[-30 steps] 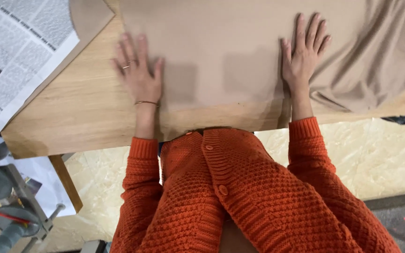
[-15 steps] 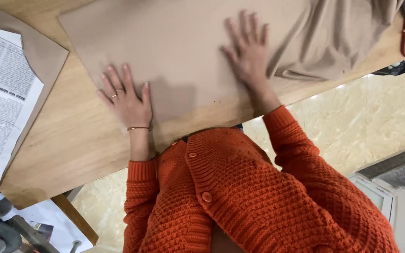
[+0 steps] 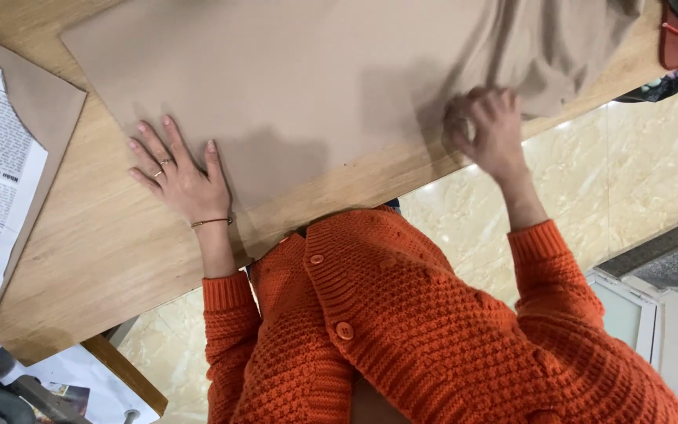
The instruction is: The person cuts a piece of beige fabric using large shears on a wooden table. They then use a red pencil to mark lines on the fabric and a ruler to measure and draw straight lines. The person also handles a newspaper and a measuring tape during the process.
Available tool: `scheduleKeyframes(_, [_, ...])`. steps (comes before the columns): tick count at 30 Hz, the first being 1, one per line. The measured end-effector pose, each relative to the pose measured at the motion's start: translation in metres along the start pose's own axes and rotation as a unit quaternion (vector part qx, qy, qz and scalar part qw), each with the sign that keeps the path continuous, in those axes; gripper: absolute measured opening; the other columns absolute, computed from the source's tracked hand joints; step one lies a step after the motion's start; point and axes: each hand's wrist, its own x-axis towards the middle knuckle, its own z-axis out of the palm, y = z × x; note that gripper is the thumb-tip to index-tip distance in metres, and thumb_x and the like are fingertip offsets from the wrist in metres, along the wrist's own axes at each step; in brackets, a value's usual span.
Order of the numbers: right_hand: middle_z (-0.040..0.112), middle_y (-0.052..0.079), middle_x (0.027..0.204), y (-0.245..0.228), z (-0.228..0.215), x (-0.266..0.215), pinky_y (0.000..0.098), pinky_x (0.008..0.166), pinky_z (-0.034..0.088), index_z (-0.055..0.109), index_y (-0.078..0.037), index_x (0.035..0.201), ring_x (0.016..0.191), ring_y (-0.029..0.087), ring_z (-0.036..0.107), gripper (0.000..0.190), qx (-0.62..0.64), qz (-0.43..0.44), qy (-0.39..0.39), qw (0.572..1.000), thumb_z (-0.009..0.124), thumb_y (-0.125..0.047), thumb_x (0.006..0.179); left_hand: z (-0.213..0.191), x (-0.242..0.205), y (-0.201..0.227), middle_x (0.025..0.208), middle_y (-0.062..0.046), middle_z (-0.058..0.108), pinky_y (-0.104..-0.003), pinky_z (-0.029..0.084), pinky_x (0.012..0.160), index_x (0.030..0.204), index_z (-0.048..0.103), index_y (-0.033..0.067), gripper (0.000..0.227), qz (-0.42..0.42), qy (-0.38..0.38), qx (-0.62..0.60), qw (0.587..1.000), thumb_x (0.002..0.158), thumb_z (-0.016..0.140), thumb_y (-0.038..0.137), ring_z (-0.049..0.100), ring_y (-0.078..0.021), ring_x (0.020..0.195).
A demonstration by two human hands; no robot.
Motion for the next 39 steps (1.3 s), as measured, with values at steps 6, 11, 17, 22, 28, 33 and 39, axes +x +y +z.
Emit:
scheduleKeyframes(6, [0.057,0.0,0.102,0.038,0.031,-0.043,0.0399,0.088,0.041,0.076,-0.025,0.124,0.093,0.022,0.054,0.034,-0.147,-0.01,0.004,0.989,0.066,-0.022,0.092,-0.001,0.001,-0.004,0.172,-0.012,0.012,-0.064,0.005,0.123,0.168,0.029,0.0256,0.073,-0.006,-0.036,-0.035,0.999,0.109,0.058,0.057,0.006,-0.038,0.156])
scheduleKeyframes(11, [0.049,0.014,0.154,-0.009,-0.019,-0.024,0.051,0.105,0.032,0.076,-0.031,0.104,0.136,0.042,0.04,0.027,-0.282,0.137,-0.107,0.944,0.088,-0.023,0.082,0.0,-0.003,-0.001,0.172,-0.008,0.011,-0.06,0.004,0.128,0.17,0.027,0.0224,0.071,-0.014,-0.024,0.011,1.0,0.113,0.033,0.065,0.007,-0.035,0.159])
scheduleKeyframes(17, [-0.021,0.007,0.174,-0.027,0.062,0.027,0.0564,0.133,-0.014,0.001,-0.029,0.173,0.163,0.027,-0.017,0.102,-0.065,0.054,-0.116,0.99,0.08,-0.06,0.116,-0.007,-0.012,0.034,0.172,-0.008,-0.011,-0.061,-0.01,0.128,0.172,0.002,0.0253,0.074,-0.041,-0.148,0.067,0.986,0.116,0.021,0.07,-0.009,-0.0317,0.161])
scheduleKeyframes(22, [0.007,0.018,0.172,-0.043,0.055,0.046,0.0575,0.129,0.0,0.026,-0.021,0.168,0.16,0.037,0.003,0.064,-0.001,0.03,-0.136,0.99,0.037,-0.054,0.115,0.004,-0.028,0.023,0.172,-0.01,0.013,-0.061,0.003,0.126,0.169,0.024,0.0218,0.07,-0.005,-0.025,0.026,0.999,0.114,0.035,0.063,0.009,-0.0344,0.159])
scheduleKeyframes(28, [0.0,0.011,0.172,-0.006,0.068,0.096,0.0567,0.131,0.001,0.024,-0.021,0.17,0.162,0.033,0.001,0.06,0.035,0.035,-0.108,0.993,0.029,-0.049,0.117,-0.007,-0.004,0.071,0.173,-0.014,0.0,-0.065,-0.008,0.123,0.169,0.011,0.0185,0.084,-0.068,-0.113,-0.061,0.989,0.105,0.034,0.067,-0.003,-0.0345,0.16])
scheduleKeyframes(33, [0.009,0.013,0.173,-0.022,0.093,0.19,0.0588,0.132,0.008,0.028,-0.018,0.169,0.162,0.032,0.006,0.06,0.072,0.008,-0.08,0.994,0.026,-0.05,0.118,0.042,0.062,0.177,0.171,-0.001,0.024,-0.055,0.019,0.129,0.163,0.036,0.0337,0.075,0.114,0.061,-0.114,0.985,0.103,0.035,0.078,0.022,-0.0242,0.16])
scheduleKeyframes(39, [0.015,0.015,0.17,-0.043,0.109,0.236,0.0606,0.127,0.01,0.031,-0.023,0.168,0.159,0.038,0.015,0.066,-0.02,-0.085,-0.129,0.988,0.028,-0.06,0.113,0.035,0.135,0.143,0.167,-0.004,0.025,-0.066,0.016,0.122,0.162,0.04,0.025,0.071,0.17,0.028,-0.09,0.981,0.106,0.072,0.057,0.019,-0.0308,0.153])
